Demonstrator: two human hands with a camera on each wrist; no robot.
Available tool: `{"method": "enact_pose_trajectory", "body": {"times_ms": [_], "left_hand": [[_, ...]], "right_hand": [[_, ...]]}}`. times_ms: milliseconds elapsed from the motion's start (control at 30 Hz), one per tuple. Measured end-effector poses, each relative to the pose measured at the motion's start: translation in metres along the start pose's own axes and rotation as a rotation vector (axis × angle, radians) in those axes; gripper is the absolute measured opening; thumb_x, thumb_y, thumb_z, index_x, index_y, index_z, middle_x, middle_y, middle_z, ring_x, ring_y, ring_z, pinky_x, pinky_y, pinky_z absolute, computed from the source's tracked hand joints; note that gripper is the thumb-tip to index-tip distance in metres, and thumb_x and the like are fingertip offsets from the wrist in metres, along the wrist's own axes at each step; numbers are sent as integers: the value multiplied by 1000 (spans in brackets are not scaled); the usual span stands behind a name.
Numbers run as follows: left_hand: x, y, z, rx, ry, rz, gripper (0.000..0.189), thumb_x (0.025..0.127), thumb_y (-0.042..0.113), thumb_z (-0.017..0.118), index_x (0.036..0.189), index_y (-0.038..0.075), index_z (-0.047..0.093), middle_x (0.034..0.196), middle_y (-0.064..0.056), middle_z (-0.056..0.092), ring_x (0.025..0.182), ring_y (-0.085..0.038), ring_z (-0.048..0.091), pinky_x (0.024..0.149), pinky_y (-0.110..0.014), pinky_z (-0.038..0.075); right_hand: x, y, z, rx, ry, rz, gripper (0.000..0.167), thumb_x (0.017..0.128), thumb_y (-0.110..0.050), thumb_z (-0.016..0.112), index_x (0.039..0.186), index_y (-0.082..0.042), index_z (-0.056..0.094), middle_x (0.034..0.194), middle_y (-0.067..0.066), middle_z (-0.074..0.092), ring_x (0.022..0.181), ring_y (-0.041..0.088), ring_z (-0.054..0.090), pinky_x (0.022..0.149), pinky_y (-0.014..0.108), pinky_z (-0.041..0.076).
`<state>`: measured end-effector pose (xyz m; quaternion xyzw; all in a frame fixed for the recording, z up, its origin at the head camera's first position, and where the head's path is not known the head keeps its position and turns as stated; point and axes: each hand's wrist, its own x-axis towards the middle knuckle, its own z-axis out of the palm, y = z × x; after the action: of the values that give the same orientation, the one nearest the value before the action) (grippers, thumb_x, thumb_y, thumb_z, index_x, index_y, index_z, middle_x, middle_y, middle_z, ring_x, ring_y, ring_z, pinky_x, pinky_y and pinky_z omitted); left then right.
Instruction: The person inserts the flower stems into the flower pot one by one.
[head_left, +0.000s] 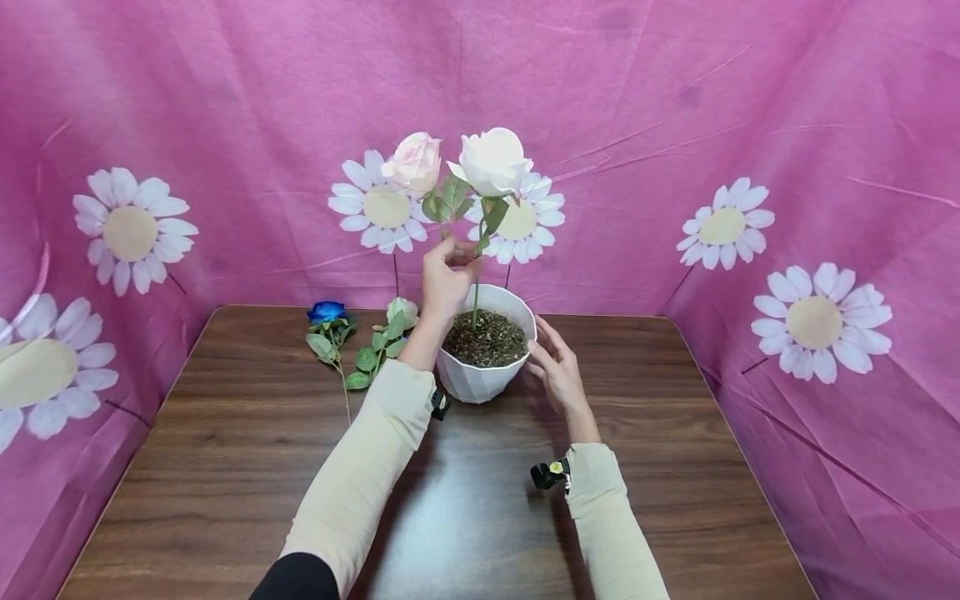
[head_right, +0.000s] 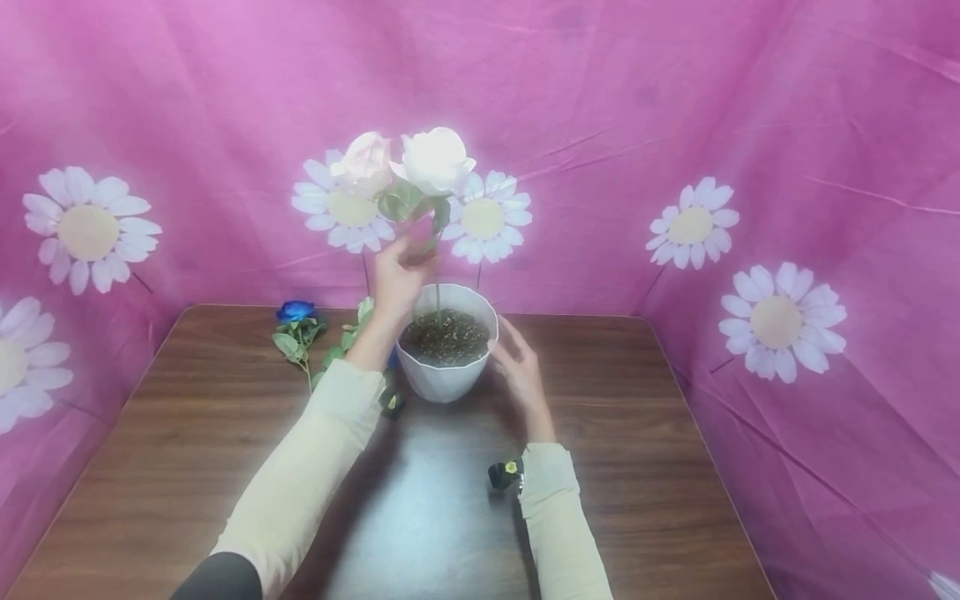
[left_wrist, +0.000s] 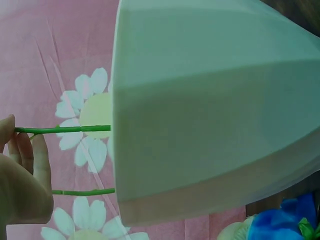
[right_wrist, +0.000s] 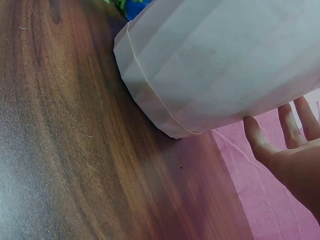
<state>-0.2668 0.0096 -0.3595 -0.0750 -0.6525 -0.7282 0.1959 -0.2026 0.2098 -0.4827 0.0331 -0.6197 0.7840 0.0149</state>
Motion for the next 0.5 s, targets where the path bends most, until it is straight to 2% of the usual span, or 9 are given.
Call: {"method": "enact_pose_trajectory", "body": {"times_ms": [167, 300, 500], "left_hand": [[3, -4, 4, 28, -23, -23, 18, 80, -14, 75, 97, -10, 69, 91, -24, 70, 72, -9, 58, 74, -21, 52], [5, -7, 6, 43, -31, -48, 20, 81, -12, 76, 100, -10, 69, 93, -23, 70, 75, -12, 59, 77, -27, 53], [8, -16, 7, 83, -59, -35, 20, 83, -7, 76, 101, -8, 69, 93, -22, 70, 78, -16, 61, 83, -36, 55]], "right_hand": [[0, 1, 1, -5, 8, 0, 55, 103, -2, 54, 155, -2, 37, 154, 24, 40, 125, 32, 52, 90, 37, 57], [0, 1, 1, -11, 4, -5, 55, 103, -1, 54, 155, -1, 37, 154, 25, 39, 127, 36, 50, 90, 37, 56], [-1, 2, 0, -19, 7, -16, 54, 102, -2, 54, 154, -2, 38, 153, 25, 41, 128, 37, 49, 90, 39, 56]]}}
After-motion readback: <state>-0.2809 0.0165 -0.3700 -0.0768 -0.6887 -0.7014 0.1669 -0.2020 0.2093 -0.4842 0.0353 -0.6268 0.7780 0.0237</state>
